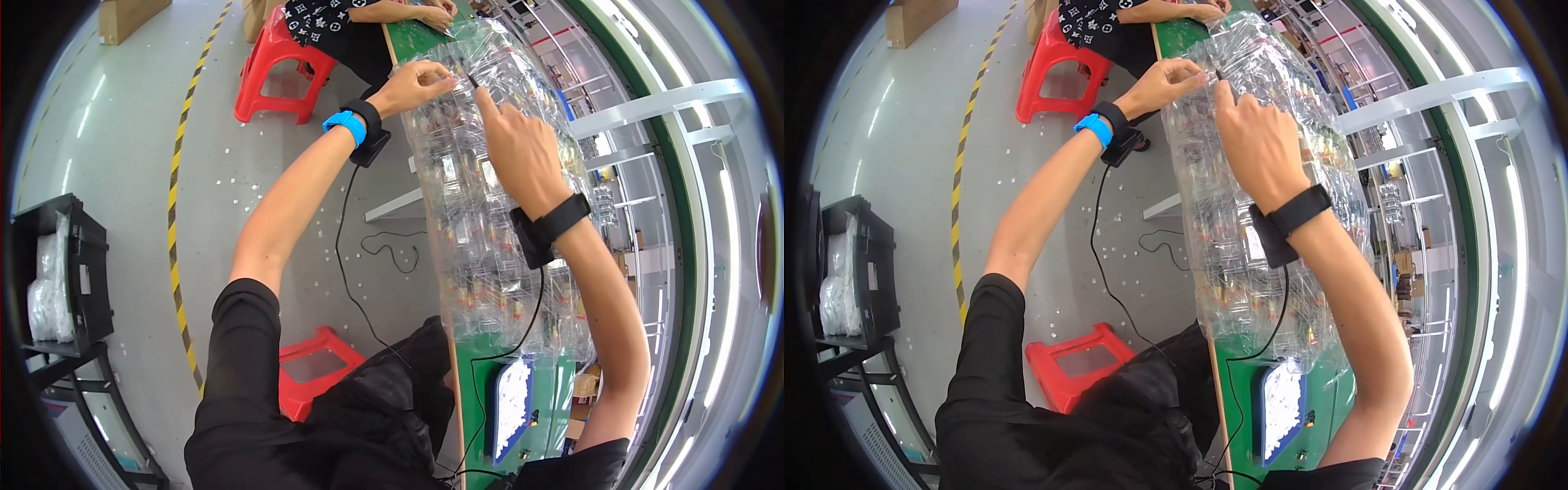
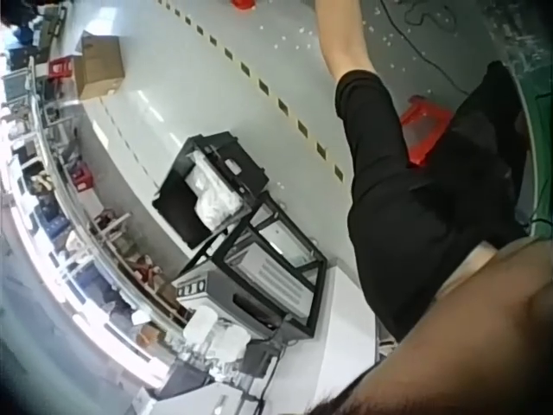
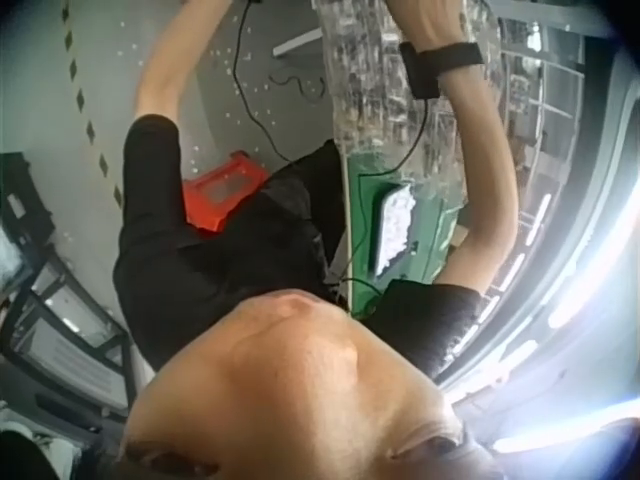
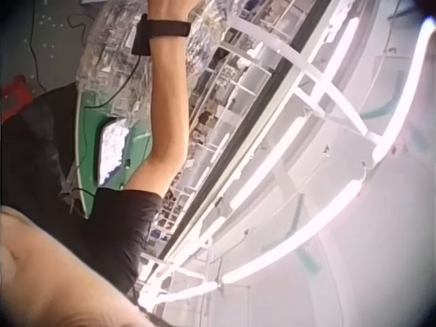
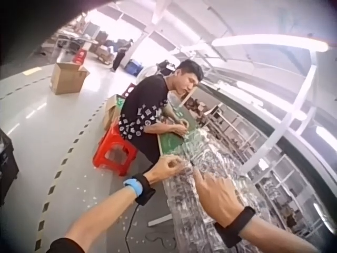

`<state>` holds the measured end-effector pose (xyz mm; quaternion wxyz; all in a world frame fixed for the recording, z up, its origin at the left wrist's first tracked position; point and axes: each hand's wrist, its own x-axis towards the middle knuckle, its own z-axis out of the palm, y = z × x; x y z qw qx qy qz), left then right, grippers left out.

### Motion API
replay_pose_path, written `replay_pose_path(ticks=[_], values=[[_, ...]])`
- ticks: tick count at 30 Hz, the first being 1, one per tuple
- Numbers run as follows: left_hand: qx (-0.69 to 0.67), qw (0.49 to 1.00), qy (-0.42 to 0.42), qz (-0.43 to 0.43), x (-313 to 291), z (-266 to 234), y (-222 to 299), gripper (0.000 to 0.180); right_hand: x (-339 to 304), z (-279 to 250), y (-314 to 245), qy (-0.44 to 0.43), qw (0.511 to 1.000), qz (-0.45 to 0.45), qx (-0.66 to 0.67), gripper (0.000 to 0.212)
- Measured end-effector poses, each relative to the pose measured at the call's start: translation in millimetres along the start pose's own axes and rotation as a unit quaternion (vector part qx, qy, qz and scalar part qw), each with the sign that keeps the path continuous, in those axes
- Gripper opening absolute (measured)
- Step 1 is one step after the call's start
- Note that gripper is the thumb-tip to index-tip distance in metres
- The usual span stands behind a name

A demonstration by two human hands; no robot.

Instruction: The person wraps tape around a battery and circuit board assembly, places it on the table, and then uses a blade to cut open a plastic-wrapped stack of trays. After removing a tray, they continue assembling the batteries and circuit boards with tape.

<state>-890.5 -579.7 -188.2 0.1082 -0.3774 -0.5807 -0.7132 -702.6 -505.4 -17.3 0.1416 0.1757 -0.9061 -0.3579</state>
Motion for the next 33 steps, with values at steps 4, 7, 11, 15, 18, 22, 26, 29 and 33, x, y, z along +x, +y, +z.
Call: replay_pose_path(ticks=[4, 7, 11, 15, 18, 22, 26, 29, 33], values=[[0.032, 0.989, 0.064, 0.128, 3.3, 12.6, 8.3, 0.029, 1.9, -5.3, 5.7, 0.035, 0.999, -0.003, 0.013, 0.043], [-0.062, 0.992, 0.041, 0.097, 7.1, 27.0, 28.1, 0.024, 11.1, 6.5, 17.7, 0.030, 1.000, 0.005, -0.005, 0.042], [-0.078, 0.995, 0.039, 0.054, 2.1, 10.0, 44.4, 0.022, 12.0, -8.1, 17.2, 0.023, 1.000, 0.014, 0.005, 0.040], [-0.059, 0.996, 0.035, 0.055, 2.2, 23.5, 51.1, 0.022, 18.7, -4.4, 21.8, 0.031, 0.999, 0.028, 0.011, 0.037], [-0.070, 0.997, 0.029, 0.017, -7.0, 20.7, 47.5, 0.022, 9.2, -8.2, 24.7, 0.031, 0.999, 0.029, 0.020, 0.037], [-0.044, 0.999, 0.026, 0.016, 0.3, 22.6, 50.5, 0.020, 4.3, -4.0, 25.0, 0.029, 0.999, 0.026, 0.030, 0.039], [-0.054, 0.995, 0.071, 0.048, -8.1, 29.4, 32.9, 0.023, 5.3, 4.0, 23.6, 0.024, 0.999, 0.029, 0.034, 0.042], [-0.046, 0.997, 0.058, 0.023, -6.0, 30.8, 35.8, 0.025, -4.2, -1.3, 21.9, 0.000, 0.999, 0.028, 0.029, 0.044], [-0.042, 0.997, 0.053, 0.027, -6.5, 35.9, 43.5, 0.022, -11.4, -10.1, 28.3, 0.007, 0.998, 0.038, 0.049, 0.044]])
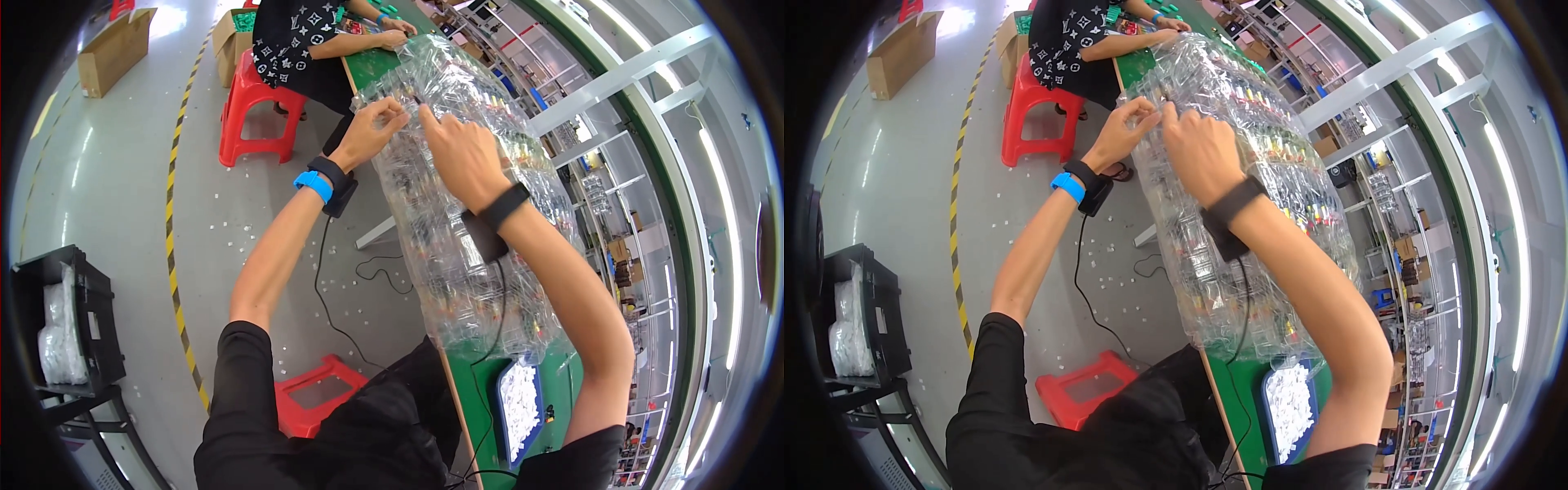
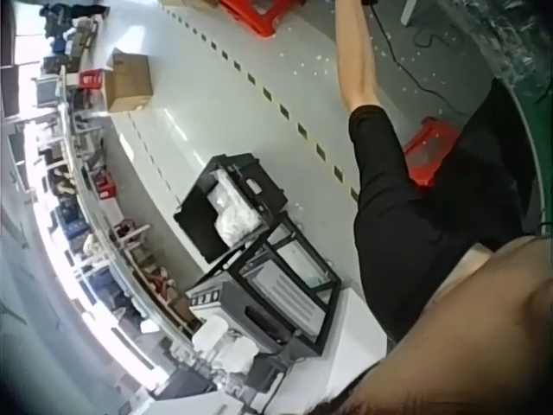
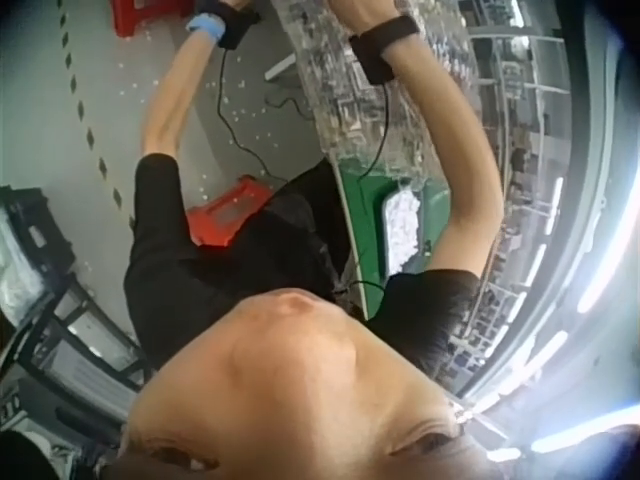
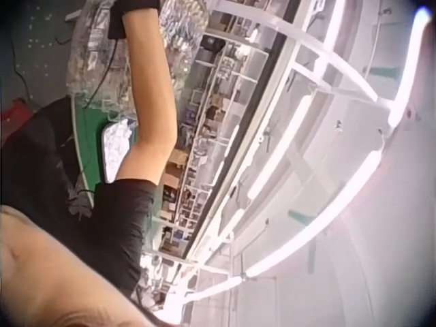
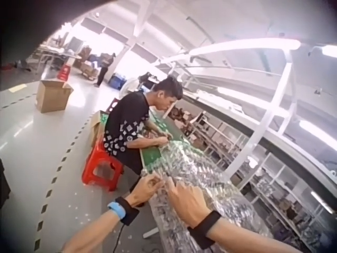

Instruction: The person wraps tape around a battery and circuit board assembly, places it on the table, and then uses a blade to cut open a plastic-wrapped stack of trays. After removing a tray, they continue assembling the batteries and circuit boards with tape.

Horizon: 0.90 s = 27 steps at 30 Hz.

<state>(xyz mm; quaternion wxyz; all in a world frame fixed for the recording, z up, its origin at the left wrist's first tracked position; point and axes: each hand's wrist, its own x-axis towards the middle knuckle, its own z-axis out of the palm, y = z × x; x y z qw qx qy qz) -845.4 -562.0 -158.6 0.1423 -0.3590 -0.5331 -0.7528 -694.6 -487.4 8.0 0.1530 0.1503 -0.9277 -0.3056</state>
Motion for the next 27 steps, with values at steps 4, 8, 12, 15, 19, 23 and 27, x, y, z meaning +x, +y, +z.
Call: replay_pose_path(ticks=[4, 8, 12, 15, 19, 23, 27], values=[[0.006, 1.000, -0.001, 0.004, 6.7, 4.4, 2.4, 0.022, 13.4, 16.2, 9.6, 0.017, 0.999, -0.013, -0.027, 0.045], [0.000, 1.000, 0.017, 0.004, 6.1, 2.1, -3.7, 0.032, 4.7, -1.2, 8.6, -0.010, 0.999, -0.019, -0.026, 0.045], [-0.005, 1.000, 0.016, 0.001, -3.7, 2.2, -11.7, 0.036, -21.2, -1.8, -0.1, -0.028, 0.999, -0.010, -0.020, 0.047], [0.010, 1.000, 0.004, -0.009, -3.1, 6.3, -7.7, 0.036, -24.9, -3.1, 3.5, -0.011, 1.000, 0.002, -0.012, 0.050], [0.027, 0.998, -0.041, -0.033, 4.0, 12.5, 4.9, 0.035, -32.2, 2.4, 4.2, -0.005, 1.000, 0.009, -0.027, 0.052], [-0.012, 0.996, -0.080, -0.028, -7.6, 4.9, 7.5, 0.035, -56.2, -21.2, -6.9, -0.052, 0.998, 0.014, -0.009, 0.054], [0.002, 0.997, -0.071, 0.021, -14.8, 8.7, 20.4, 0.034, -73.2, -25.9, -10.1, -0.024, 1.000, 0.018, -0.006, 0.057]])
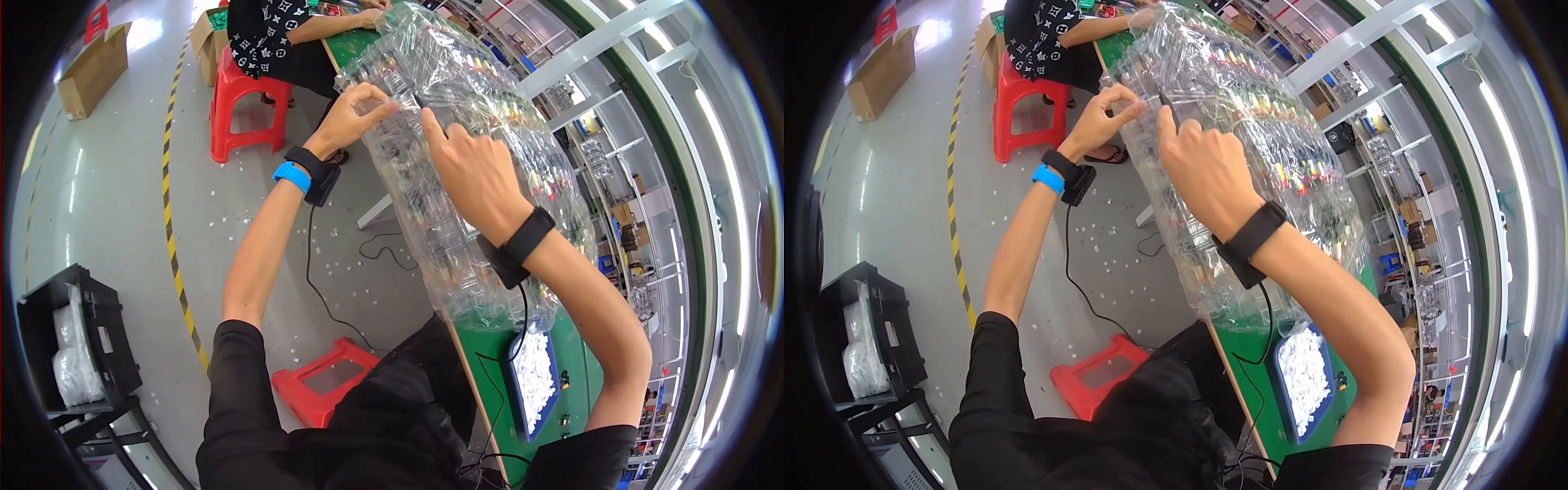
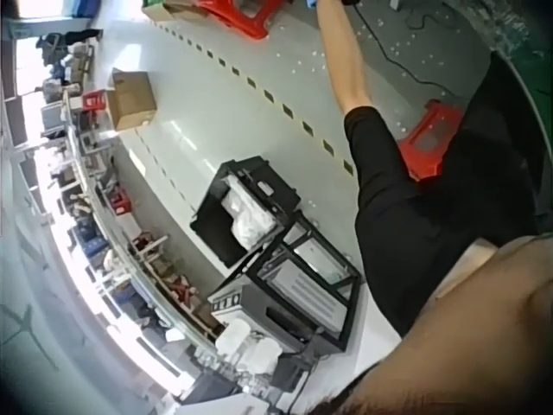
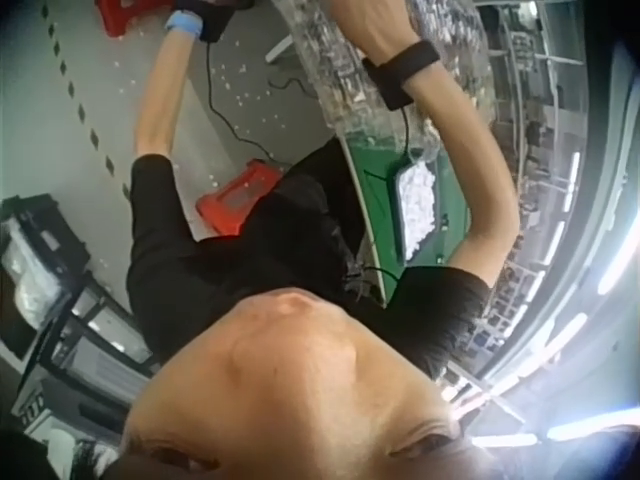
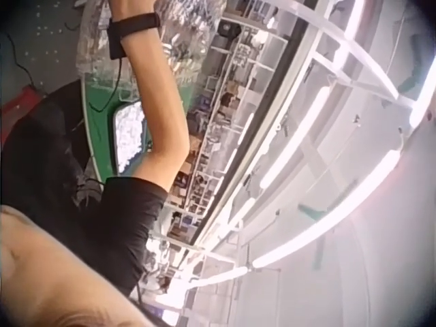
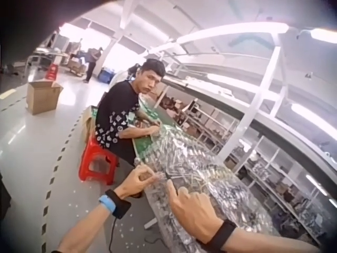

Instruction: The person wraps tape around a battery and circuit board assembly, places it on the table, and then uses a blade to cut open a plastic-wrapped stack of trays. After removing a tray, they continue assembling the batteries and circuit boards with tape.

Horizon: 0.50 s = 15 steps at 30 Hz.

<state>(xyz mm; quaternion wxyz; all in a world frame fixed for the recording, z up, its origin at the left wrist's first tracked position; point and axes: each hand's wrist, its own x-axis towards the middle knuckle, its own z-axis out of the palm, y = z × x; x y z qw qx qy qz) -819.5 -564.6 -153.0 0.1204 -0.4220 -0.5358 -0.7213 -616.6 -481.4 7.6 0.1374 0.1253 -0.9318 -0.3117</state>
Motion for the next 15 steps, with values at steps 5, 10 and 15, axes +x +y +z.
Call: replay_pose_path(ticks=[5, 10, 15], values=[[-0.025, 0.998, -0.017, -0.053, 8.2, 11.2, 21.7, 0.036, 2.6, 5.4, 7.3, -0.014, 0.999, 0.007, -0.043, 0.058], [-0.055, 0.996, -0.019, -0.063, -5.8, 16.3, 7.9, 0.043, -28.2, -10.2, 4.0, -0.017, 0.999, 0.002, -0.041, 0.058], [-0.025, 0.999, -0.033, -0.026, 4.3, 16.2, 16.6, 0.030, -62.2, -24.5, 11.3, -0.028, 0.999, 0.020, -0.041, 0.058]])
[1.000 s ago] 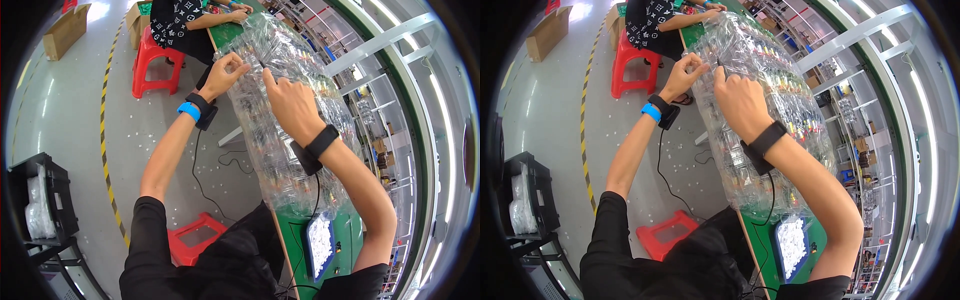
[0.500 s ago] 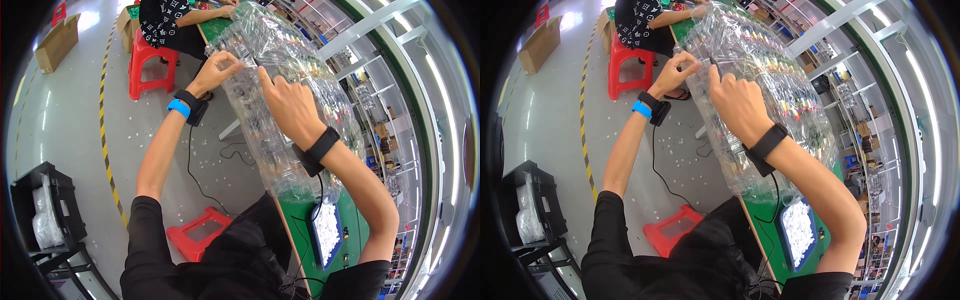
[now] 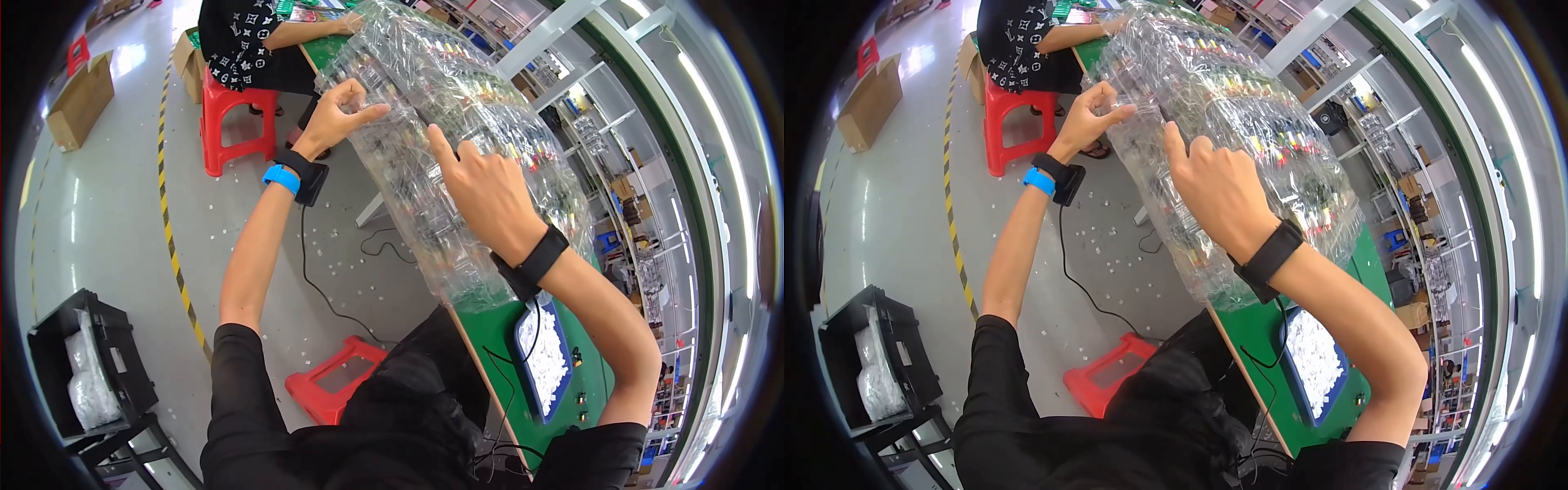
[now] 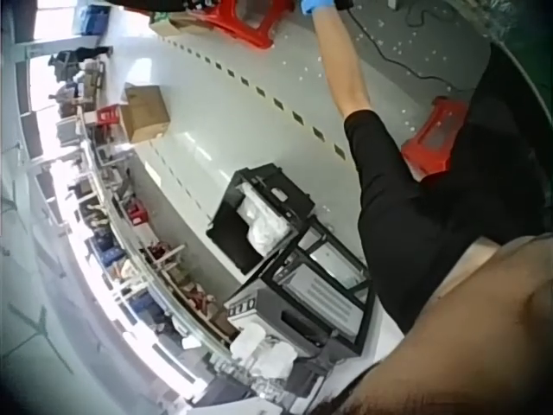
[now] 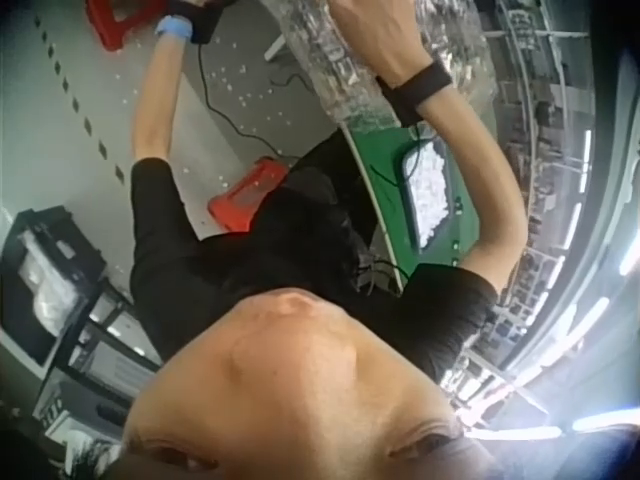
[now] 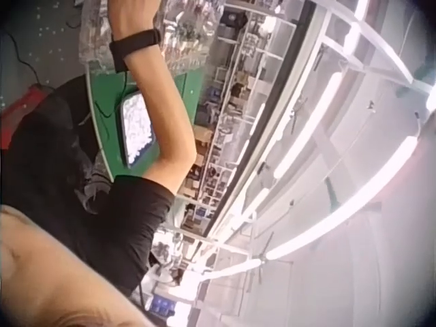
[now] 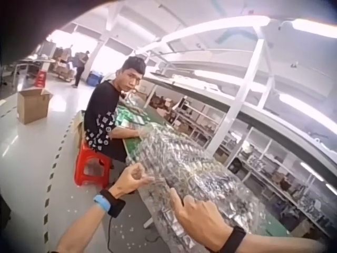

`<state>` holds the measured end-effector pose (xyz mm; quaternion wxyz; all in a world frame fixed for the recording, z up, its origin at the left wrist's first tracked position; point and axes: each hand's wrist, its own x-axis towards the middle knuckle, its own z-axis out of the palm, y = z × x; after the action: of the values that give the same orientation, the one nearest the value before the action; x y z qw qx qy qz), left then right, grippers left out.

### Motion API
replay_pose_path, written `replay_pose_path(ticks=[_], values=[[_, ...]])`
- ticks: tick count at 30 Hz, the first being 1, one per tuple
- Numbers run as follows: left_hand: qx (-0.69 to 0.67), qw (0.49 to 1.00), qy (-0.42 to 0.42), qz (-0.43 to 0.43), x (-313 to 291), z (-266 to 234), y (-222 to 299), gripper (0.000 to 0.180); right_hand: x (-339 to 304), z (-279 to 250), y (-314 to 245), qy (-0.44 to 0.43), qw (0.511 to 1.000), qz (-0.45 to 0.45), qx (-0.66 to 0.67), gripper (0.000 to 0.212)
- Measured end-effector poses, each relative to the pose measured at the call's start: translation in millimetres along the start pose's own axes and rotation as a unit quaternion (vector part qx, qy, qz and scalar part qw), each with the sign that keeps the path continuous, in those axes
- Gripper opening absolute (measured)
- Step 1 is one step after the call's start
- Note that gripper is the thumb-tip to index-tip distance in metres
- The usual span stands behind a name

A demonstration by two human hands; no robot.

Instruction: The person wraps tape around a battery and circuit board assembly, places it on the table, and then uses a blade to cut open a plastic-wrapped stack of trays. After removing a tray, they continue assembling the batteries and circuit boards with tape.

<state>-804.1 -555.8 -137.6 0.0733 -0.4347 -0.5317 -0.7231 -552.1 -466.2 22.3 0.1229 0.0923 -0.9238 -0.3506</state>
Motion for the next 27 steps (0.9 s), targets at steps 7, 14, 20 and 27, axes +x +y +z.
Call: replay_pose_path(ticks=[7, 14, 20, 27], values=[[0.147, 0.981, -0.120, -0.034, 1.1, 14.1, 28.4, 0.028, -48.6, -27.5, -1.0, -0.021, 0.999, 0.009, 0.041, 0.057], [0.082, 0.993, -0.020, 0.085, -15.1, 37.5, 33.5, 0.028, -14.4, -22.0, 0.5, 0.049, 0.994, 0.004, 0.099, 0.058], [0.089, 0.995, -0.033, -0.017, -23.4, 40.4, 50.0, 0.027, 4.4, -0.5, 10.0, 0.022, 0.997, 0.011, 0.073, 0.057], [0.099, 0.994, -0.007, 0.041, -20.9, 41.0, 46.6, 0.025, 15.5, -0.9, 8.7, 0.021, 0.997, -0.003, 0.077, 0.054]])
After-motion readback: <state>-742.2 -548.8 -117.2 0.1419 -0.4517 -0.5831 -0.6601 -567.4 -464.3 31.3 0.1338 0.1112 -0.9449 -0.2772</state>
